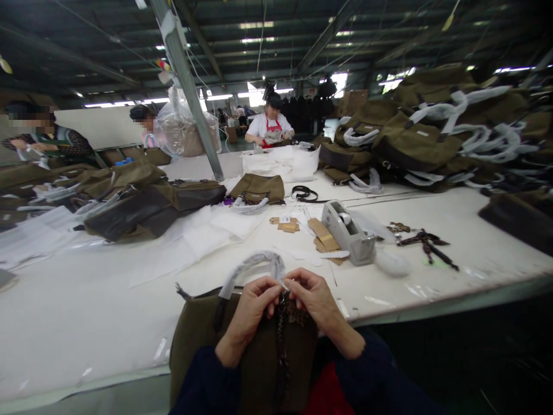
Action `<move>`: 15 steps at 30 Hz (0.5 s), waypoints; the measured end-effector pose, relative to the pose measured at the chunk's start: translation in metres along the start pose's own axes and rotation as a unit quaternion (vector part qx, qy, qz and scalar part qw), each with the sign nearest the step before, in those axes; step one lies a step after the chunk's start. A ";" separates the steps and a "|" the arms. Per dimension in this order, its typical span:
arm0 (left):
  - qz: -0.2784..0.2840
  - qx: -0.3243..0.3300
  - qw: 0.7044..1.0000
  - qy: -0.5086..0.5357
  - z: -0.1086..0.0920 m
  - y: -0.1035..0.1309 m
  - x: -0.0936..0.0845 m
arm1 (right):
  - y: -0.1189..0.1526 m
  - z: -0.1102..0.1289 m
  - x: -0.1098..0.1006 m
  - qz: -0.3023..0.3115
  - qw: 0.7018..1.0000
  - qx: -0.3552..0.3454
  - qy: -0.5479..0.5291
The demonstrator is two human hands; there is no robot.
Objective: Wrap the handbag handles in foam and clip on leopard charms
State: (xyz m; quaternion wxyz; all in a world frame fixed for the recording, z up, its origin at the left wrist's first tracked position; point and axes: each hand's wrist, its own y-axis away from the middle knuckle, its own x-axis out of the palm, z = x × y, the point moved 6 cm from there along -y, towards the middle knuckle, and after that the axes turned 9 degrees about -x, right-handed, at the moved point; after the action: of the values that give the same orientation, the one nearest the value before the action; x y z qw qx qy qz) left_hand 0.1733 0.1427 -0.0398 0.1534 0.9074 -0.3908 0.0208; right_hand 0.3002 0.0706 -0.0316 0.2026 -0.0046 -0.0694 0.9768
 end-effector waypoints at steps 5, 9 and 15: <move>-0.008 0.002 1.000 -0.006 -0.001 -0.001 0.000 | -0.002 0.001 0.002 0.012 1.000 -0.007 0.016; -0.013 -0.004 1.000 -0.015 0.005 -0.001 -0.002 | 0.002 0.005 0.004 0.001 1.000 -0.020 0.017; -0.023 -0.039 0.997 -0.056 0.012 -0.003 -0.005 | 0.007 0.010 0.007 -0.012 0.999 -0.038 0.018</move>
State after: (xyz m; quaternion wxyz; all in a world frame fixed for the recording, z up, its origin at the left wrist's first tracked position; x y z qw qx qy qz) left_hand 0.1713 0.1444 -0.0524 0.1664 0.9093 -0.3781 -0.0492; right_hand 0.2903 0.0652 -0.0223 0.2149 -0.0291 -0.1028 0.9708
